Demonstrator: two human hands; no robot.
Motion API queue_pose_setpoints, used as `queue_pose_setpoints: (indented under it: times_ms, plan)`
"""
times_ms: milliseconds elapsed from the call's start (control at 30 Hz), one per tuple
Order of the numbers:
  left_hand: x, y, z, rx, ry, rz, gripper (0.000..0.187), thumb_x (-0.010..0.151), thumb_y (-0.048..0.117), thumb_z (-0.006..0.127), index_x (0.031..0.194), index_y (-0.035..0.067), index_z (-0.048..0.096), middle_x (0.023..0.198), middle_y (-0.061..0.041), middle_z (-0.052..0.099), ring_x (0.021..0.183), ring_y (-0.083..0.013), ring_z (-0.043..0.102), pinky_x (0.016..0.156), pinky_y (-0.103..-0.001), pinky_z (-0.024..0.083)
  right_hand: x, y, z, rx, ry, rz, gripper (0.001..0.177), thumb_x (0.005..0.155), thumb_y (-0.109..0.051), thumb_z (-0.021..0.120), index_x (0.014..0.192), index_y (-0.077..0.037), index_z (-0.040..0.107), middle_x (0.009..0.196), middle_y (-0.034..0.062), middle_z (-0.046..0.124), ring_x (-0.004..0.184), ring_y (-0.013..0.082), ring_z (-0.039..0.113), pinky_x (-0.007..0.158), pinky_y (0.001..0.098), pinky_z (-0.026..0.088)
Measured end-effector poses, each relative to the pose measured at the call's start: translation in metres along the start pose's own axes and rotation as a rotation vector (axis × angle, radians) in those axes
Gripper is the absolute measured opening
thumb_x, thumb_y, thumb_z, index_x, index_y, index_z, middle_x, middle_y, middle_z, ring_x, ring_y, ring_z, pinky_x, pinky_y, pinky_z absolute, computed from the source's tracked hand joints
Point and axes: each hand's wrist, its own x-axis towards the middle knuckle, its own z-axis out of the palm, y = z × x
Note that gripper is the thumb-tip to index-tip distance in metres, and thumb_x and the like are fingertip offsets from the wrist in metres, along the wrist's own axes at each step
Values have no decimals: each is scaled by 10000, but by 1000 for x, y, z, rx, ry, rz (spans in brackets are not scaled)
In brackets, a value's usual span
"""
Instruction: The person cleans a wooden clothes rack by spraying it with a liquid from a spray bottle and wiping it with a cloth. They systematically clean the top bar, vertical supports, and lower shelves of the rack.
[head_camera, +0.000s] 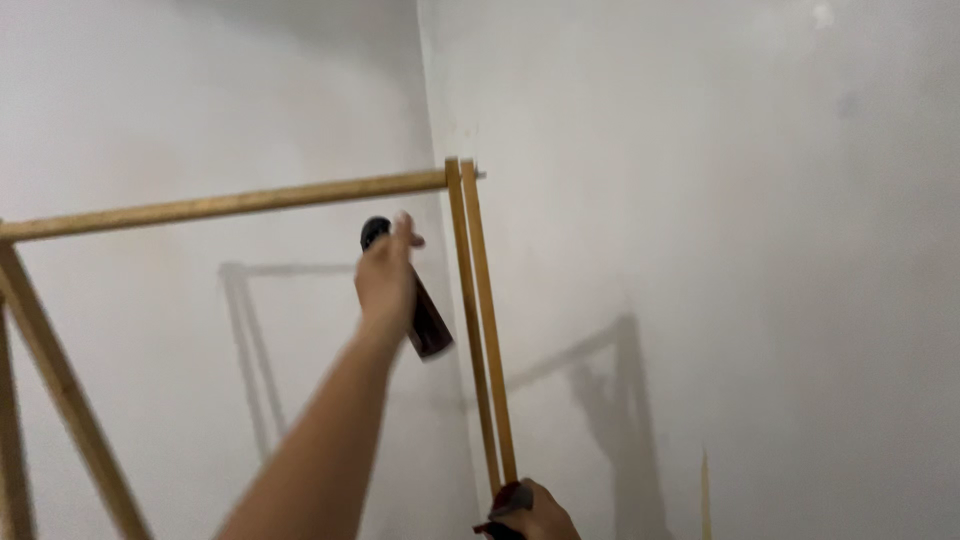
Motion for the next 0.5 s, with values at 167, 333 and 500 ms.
queue_pose_setpoints:
  times_ms: [167, 333, 500]
  plan:
    - [-114, -62, 6, 318, -14, 107, 465, 909, 497, 687, 982, 47, 774, 1110, -161, 633, 947, -272, 619, 847, -422, 507, -58, 16, 7, -337, 57, -752, 164, 808, -78, 834, 968, -52, 803, 1052, 150, 706, 1038, 272, 732, 952, 344, 583]
    - [-135, -83, 1, 37, -386, -84, 514, 982, 492, 493, 1066, 95, 809, 1094, -130, 618, 1025, -208, 616, 943, -336, 475, -74, -109, -4, -290, 285, -866, 282, 833, -70, 787, 1111, -48, 752, 1161, 148, 675, 1061, 272, 712, 922, 342, 574]
    - [-133, -75, -6, -23, -457, -235, 588, 983, 530, 468, 1132, 33, 744, 1146, -61, 651, 1025, -148, 613, 909, -323, 495, -38, -249, -20, 13, 309, -1006, 488, 1031, -189, 549, 1497, -70, 465, 1463, 120, 571, 1347, 218, 561, 1095, 324, 453]
